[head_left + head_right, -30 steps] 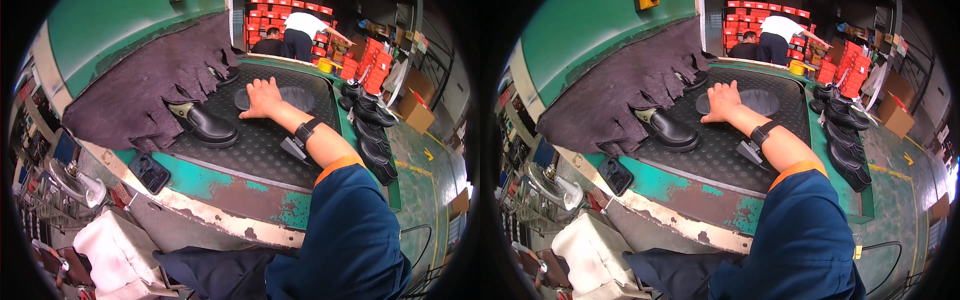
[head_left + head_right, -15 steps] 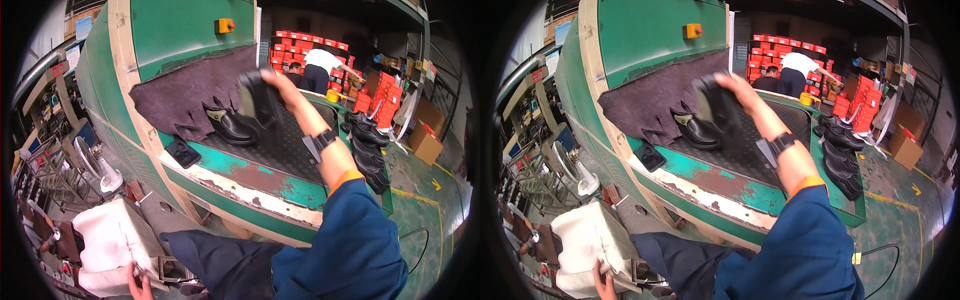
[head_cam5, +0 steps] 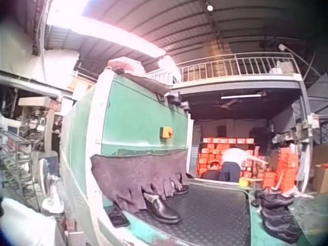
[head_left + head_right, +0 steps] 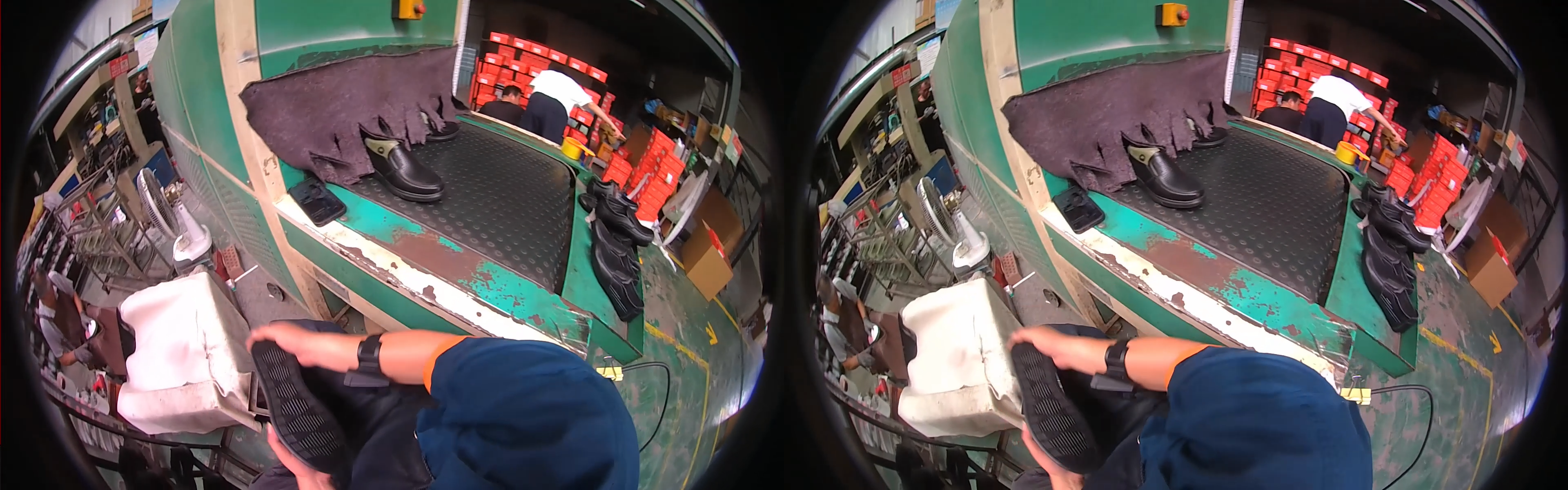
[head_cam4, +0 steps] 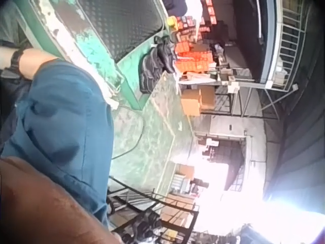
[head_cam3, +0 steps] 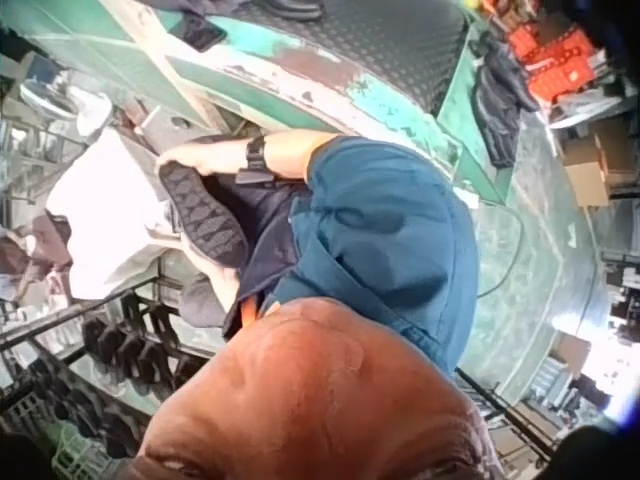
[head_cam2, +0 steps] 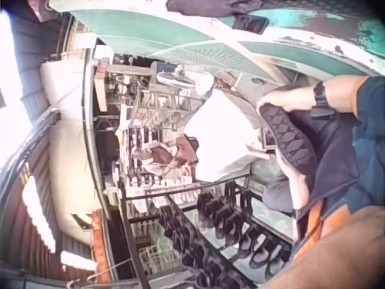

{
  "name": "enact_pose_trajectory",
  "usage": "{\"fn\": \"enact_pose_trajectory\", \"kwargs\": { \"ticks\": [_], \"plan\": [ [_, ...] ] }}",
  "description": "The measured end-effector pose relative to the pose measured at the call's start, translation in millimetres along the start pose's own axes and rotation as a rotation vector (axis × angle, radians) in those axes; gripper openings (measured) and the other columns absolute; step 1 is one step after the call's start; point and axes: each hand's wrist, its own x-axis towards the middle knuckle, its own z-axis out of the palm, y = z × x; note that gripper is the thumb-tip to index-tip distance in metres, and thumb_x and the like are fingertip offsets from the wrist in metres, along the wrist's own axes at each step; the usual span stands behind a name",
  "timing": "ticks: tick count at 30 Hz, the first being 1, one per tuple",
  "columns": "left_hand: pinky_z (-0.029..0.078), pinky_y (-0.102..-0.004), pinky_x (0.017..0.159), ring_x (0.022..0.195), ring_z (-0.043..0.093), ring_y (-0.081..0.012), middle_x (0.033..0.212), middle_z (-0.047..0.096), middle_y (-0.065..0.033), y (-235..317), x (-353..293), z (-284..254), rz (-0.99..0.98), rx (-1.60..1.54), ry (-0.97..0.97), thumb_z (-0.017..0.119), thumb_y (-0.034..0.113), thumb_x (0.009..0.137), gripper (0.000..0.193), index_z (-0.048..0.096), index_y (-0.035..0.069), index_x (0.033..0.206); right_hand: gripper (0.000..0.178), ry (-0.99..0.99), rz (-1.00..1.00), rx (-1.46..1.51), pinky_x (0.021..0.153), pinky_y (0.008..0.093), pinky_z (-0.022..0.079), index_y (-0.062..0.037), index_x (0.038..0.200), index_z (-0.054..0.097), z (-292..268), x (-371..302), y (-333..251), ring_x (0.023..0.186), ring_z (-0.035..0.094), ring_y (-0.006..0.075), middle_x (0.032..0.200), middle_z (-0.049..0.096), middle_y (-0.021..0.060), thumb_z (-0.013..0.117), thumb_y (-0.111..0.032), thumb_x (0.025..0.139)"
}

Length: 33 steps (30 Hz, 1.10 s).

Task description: Inspecting manufactured shoes and placing them on a rack in a factory setting.

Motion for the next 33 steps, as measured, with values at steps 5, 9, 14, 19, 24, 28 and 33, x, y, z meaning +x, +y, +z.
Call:
{"fn": "enact_pose_trajectory", "kwargs": {
  "ticks": [5,9,14,19,24,28,33],
  "plan": [
    [0.052,-0.0389,0.097,0.114,0.062,-0.0261,0.129,0.063,-0.0109,-13,-7,-42,0.134,0.339,0.186,0.041,0.038,0.104,0.048,0.055,0.007,0.137,0.028,0.234,0.214,-0.155,0.063,0.0349,0.051,-0.0051,0.094,0.07,-44,51,112,0.067,0.064,0.019,0.081,0.068,0.0046,0.062,-0.032,0.095],
    [0.047,-0.0304,0.098,0.115,0.058,-0.0221,0.125,0.062,-0.0144,-10,-19,-27,0.195,1.013,0.346,0.041,0.02,0.107,0.037,0.054,-0.004,0.133,0.042,0.299,0.208,-0.17,0.076,0.0365,0.051,-0.0031,0.102,0.069,-57,54,146,0.086,0.066,0.0208,0.098,0.069,0.0085,0.063,-0.044,0.093],
    [0.045,-0.0316,0.1,0.115,0.057,-0.0218,0.125,0.062,-0.0148,-3,-15,-31,0.084,0.722,0.354,0.038,0.022,0.108,0.038,0.053,-0.003,0.133,0.057,0.318,0.234,-0.309,0.083,0.036,0.051,-0.0038,0.114,0.068,-59,41,143,0.098,0.066,0.0206,0.109,0.068,0.0082,0.064,-0.055,0.09],
    [0.044,-0.0329,0.101,0.116,0.056,-0.0215,0.125,0.061,-0.0152,6,-3,-59,-0.088,0.277,0.231,0.034,0.024,0.108,0.04,0.052,-0.001,0.133,0.039,0.289,0.177,0.024,0.069,0.0333,0.053,-0.0071,0.094,0.074,-64,47,135,0.073,0.066,0.017,0.082,0.069,0.0045,0.06,-0.044,0.094],
    [0.046,-0.0339,0.099,0.113,0.058,-0.0234,0.122,0.063,-0.0149,13,-1,-64,-0.121,0.243,0.317,0.037,0.027,0.107,0.04,0.055,0.0,0.132,0.051,0.331,0.177,-0.105,0.08,0.0379,0.051,-0.003,0.11,0.069,-65,50,138,0.091,0.067,0.0231,0.099,0.07,0.0106,0.059,-0.049,0.093],
    [0.049,-0.0345,0.096,0.108,0.063,-0.026,0.119,0.067,-0.0144,15,-4,-38,-0.102,0.302,0.503,0.042,0.03,0.106,0.041,0.06,0.001,0.129,0.067,0.396,0.17,-0.399,0.091,0.0405,0.048,0.0009,0.116,0.067,-53,38,133,0.105,0.065,0.0307,0.111,0.069,0.0154,0.055,-0.06,0.09],
    [0.051,-0.0397,0.102,0.122,0.061,-0.0263,0.137,0.061,-0.008,7,-8,-25,-0.119,0.074,0.517,0.048,0.038,0.103,0.05,0.051,0.011,0.145,0.045,0.349,0.198,-0.408,0.084,0.0396,0.051,-0.0065,0.093,0.076,-52,42,132,0.091,0.069,0.0261,0.094,0.073,0.0139,0.059,-0.047,0.087]
  ]
}}
